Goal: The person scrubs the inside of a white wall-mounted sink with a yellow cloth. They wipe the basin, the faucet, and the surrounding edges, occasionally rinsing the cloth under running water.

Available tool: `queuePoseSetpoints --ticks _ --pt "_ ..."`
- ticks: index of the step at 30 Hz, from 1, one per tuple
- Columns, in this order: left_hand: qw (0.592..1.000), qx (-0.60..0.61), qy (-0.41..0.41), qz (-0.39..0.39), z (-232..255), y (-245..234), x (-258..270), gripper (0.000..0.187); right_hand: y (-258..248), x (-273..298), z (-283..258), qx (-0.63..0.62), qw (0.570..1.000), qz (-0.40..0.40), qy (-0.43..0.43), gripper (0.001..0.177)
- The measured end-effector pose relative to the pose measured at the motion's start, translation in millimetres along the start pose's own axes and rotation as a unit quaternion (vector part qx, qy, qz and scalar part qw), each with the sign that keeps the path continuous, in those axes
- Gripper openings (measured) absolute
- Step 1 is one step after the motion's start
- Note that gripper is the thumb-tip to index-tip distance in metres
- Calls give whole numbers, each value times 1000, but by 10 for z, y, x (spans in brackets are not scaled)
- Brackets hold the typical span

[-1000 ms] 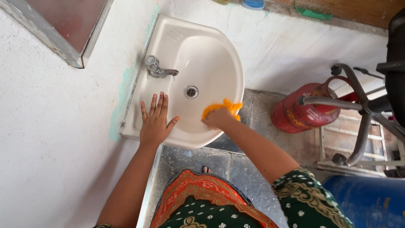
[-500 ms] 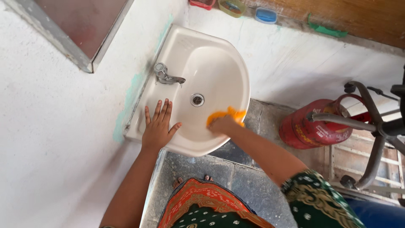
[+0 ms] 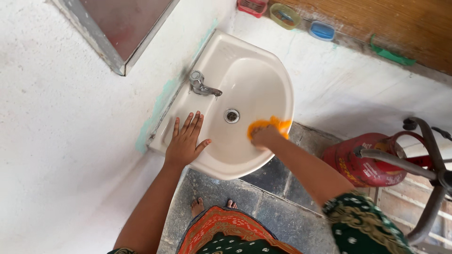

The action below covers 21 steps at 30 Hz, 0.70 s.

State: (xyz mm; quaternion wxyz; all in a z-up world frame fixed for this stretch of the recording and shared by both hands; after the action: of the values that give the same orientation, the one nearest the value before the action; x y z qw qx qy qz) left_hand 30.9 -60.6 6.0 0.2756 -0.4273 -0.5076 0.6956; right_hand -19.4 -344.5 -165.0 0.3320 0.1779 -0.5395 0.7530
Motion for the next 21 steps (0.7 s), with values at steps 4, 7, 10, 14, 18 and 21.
queuePoseSetpoints --ticks 4,7,10,14,18,21 --pt "1000 -19 1 -10 14 -21 -15 86 -287 45 -301 -46 996 16 -76 58" --pt "999 -29 -3 -22 11 -16 -25 86 119 81 -857 -93 977 -48 -187 56" --pt "1000 -18 -10 -21 -8 -19 -38 87 455 174 -963 89 918 5 -387 50" --pt "1000 -10 -19 -21 -26 -27 -40 87 78 -268 33 50 988 -108 -99 64" --pt "998 -15 -28 -53 -26 53 -40 87 -513 181 212 -3 998 -37 -51 64" --pt "998 -15 -24 -50 -38 50 -47 87 -381 506 -204 -47 990 -102 -82 63"
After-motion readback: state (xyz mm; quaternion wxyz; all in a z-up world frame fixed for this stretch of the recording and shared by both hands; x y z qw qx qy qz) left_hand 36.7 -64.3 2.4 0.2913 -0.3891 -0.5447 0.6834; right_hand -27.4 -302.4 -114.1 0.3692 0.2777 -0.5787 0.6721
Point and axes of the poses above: each hand's wrist, its own x-axis away from the middle knuckle, its own y-axis out of the palm, z = x × y, the point moved 9 cm from there along -x, towards the middle knuckle, and after that the axes turned 15 degrees about y, right-handed, at the moved point
